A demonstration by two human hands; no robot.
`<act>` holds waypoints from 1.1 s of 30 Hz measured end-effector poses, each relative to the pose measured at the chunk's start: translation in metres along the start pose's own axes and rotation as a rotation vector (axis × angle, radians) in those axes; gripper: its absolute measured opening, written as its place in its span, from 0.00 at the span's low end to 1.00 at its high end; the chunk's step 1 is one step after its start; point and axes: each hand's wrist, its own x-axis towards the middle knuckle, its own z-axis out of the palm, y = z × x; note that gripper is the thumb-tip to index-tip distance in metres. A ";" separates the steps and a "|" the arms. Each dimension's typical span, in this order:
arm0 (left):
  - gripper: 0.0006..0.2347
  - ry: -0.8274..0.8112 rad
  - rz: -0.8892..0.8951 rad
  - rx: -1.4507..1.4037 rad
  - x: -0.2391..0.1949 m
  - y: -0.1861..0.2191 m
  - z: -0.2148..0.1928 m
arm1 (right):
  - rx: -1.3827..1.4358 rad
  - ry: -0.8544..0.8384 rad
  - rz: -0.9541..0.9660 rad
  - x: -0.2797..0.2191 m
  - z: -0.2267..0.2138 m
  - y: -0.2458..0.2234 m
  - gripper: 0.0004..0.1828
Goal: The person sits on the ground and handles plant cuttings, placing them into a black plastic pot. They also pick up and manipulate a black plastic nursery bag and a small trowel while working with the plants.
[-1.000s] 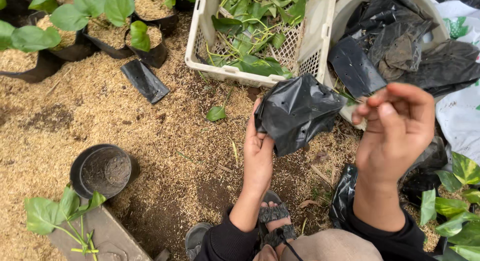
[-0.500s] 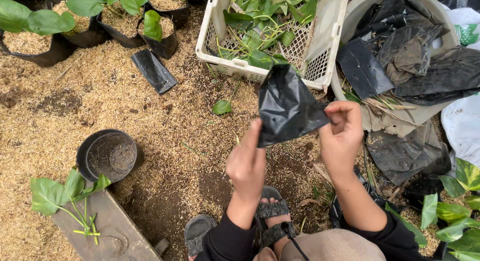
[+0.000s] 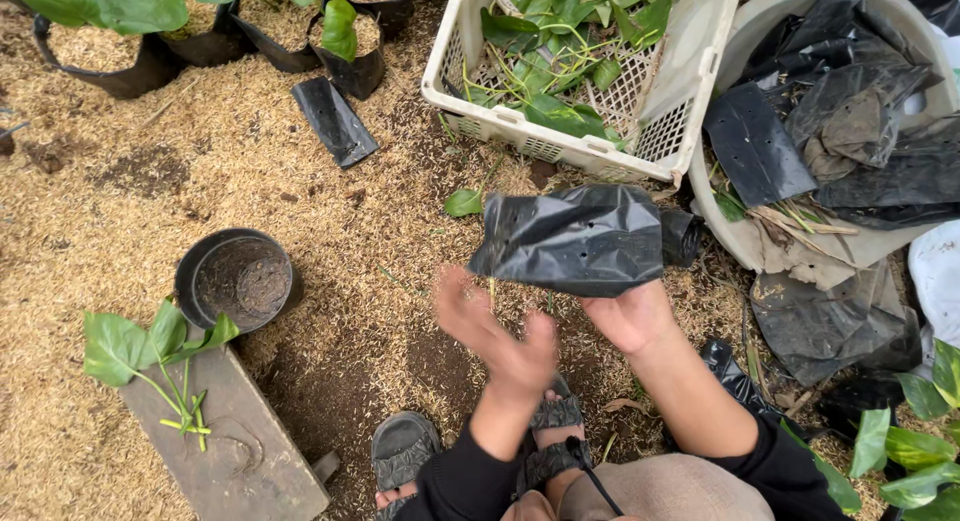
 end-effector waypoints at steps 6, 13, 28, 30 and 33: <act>0.26 -0.536 -0.999 -0.666 0.046 -0.058 -0.035 | -0.150 -0.101 0.140 0.001 0.013 0.000 0.12; 0.12 -0.358 -1.360 -1.093 0.018 -0.085 -0.021 | -0.950 -0.107 -0.312 0.000 0.050 -0.014 0.21; 0.05 -0.261 -1.418 -1.011 -0.017 -0.141 -0.019 | -1.206 -0.278 -0.417 0.031 0.013 -0.010 0.10; 0.05 -0.317 -1.375 -0.970 -0.020 -0.141 -0.019 | -0.993 -0.305 -0.205 0.033 0.011 -0.009 0.15; 0.04 -0.450 -1.268 -0.693 -0.022 -0.141 -0.018 | -0.942 -0.201 -0.051 0.034 0.012 -0.005 0.21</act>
